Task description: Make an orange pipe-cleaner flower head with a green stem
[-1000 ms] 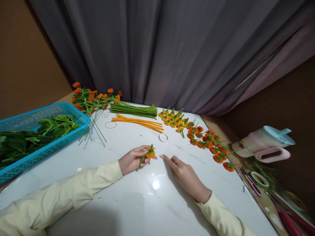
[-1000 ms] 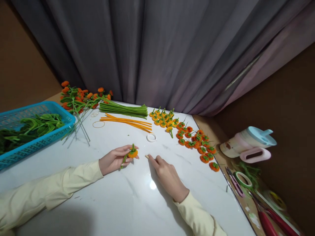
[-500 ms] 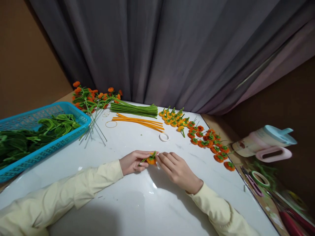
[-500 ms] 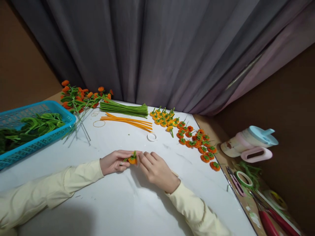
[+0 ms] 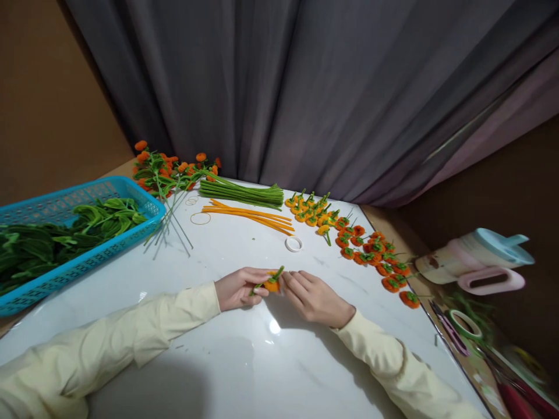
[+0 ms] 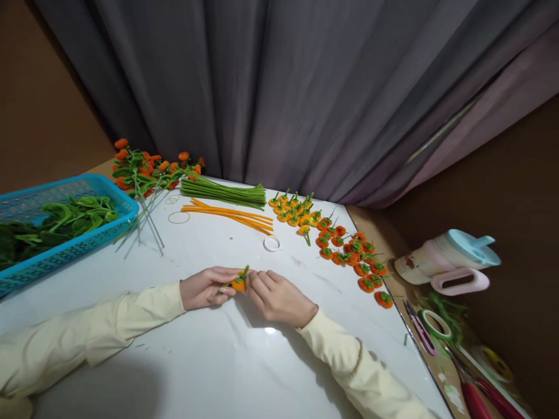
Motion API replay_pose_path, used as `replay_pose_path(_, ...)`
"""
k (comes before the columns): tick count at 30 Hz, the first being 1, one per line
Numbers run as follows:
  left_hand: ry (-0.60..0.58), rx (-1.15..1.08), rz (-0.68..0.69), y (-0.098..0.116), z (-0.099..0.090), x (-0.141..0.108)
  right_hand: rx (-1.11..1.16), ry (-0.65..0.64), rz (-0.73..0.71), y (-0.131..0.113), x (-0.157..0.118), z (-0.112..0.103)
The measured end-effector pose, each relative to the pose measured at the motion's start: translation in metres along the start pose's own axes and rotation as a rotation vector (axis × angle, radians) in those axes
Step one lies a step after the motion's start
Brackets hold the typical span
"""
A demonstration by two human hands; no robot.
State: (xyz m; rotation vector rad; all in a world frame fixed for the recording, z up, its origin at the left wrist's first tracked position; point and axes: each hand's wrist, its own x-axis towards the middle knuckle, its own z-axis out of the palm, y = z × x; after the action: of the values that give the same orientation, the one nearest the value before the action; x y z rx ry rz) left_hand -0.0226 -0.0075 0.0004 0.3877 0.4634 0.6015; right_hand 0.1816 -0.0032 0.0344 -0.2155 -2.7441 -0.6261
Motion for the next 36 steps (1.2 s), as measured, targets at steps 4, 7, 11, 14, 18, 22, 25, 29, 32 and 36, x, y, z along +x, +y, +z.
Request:
replay_pose_path(4, 0.06, 0.097, 0.073, -0.002, 0.004, 0.0, -0.02, -0.101, 0.05, -0.004, 0.004, -0.007)
replay_pose_path(7, 0.063, 0.224, 0.154, -0.004, 0.008, 0.0, -0.018, -0.153, 0.077, -0.005, 0.005, -0.012)
replay_pose_path(11, 0.053, 0.355, 0.218, -0.006, 0.011, -0.001, -0.017, -0.206, 0.103, -0.004, 0.009, -0.017)
replay_pose_path(14, 0.063, 0.417, 0.249, -0.009, 0.01, -0.001, 0.018, -0.261, 0.146, -0.005, 0.013, -0.022)
replay_pose_path(18, 0.072, 0.492, 0.299, -0.013, 0.01, -0.001, 0.004, -0.362, 0.182, -0.014, 0.02, -0.032)
replay_pose_path(22, 0.089, 0.637, 0.377, -0.016, 0.014, -0.003, -0.031, -0.473, 0.203, -0.023, 0.028, -0.043)
replay_pose_path(25, 0.123, 0.787, 0.455, -0.019, 0.017, -0.007, 0.055, -0.497, 0.251, -0.024, 0.03, -0.047)
replay_pose_path(29, 0.141, 0.952, 0.55, -0.021, 0.019, -0.011, 0.353, -0.453, 0.484, -0.02, 0.025, -0.046)
replay_pose_path(32, 0.179, 1.103, 0.621, -0.022, 0.019, -0.013, 0.594, -0.384, 0.69, -0.021, 0.022, -0.042)
replay_pose_path(36, 0.22, 1.223, 0.675, -0.024, 0.017, -0.015, 0.829, -0.266, 0.872, -0.023, 0.022, -0.037)
